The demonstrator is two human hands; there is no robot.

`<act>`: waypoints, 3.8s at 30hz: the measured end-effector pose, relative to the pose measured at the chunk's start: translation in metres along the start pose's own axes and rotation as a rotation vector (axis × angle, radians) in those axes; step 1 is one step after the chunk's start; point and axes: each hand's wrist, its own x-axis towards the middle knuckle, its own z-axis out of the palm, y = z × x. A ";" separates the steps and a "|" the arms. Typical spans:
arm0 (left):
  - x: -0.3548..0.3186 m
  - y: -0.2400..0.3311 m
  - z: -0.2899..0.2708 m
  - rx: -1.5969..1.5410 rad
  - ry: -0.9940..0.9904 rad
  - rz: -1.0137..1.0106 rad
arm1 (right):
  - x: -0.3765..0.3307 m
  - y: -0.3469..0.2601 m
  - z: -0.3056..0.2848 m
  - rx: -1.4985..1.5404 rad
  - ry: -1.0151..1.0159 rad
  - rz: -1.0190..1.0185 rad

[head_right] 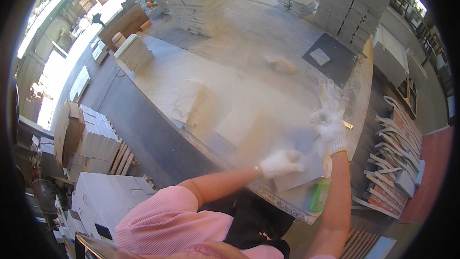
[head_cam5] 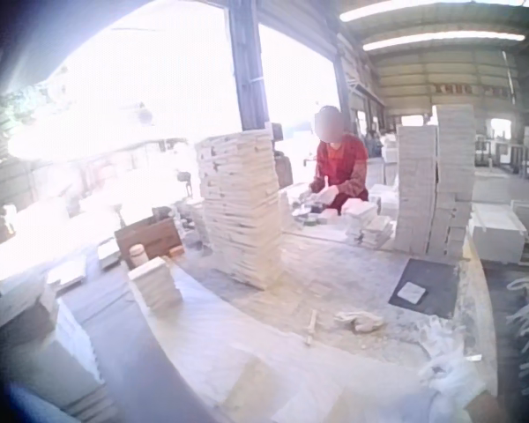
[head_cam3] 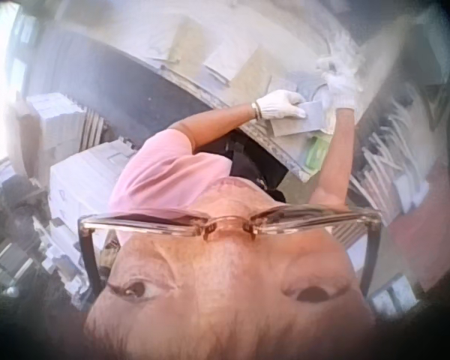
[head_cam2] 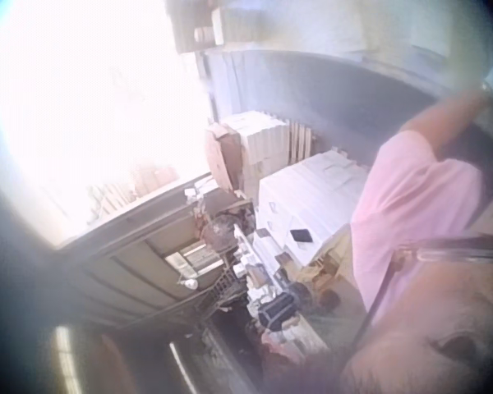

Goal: The person applies a white adhesive to the edges of small rectangular tiles using a metal spatula and a green sponge. They repeatedly scoop adhesive from a metal bowl, spread it along tile edges, and wipe the surfaces before stacking the tiles on the workbench.

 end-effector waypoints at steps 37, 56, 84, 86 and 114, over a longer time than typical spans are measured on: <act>0.008 0.132 -0.010 1.233 0.047 0.307 | -0.170 -0.036 -0.045 -0.654 0.409 0.415; -0.021 0.046 -0.057 0.431 -0.305 -0.002 | -0.165 -0.054 -0.041 -0.811 0.197 0.578; -0.128 0.040 -0.104 0.300 -0.034 -0.095 | -0.308 -0.027 0.082 -0.630 0.636 0.086; -0.140 0.034 -0.109 0.305 0.017 -0.068 | -0.306 -0.028 0.087 -0.528 0.669 0.029; 0.007 0.049 0.069 0.795 -0.580 0.313 | -0.397 -0.034 0.003 0.560 1.019 0.353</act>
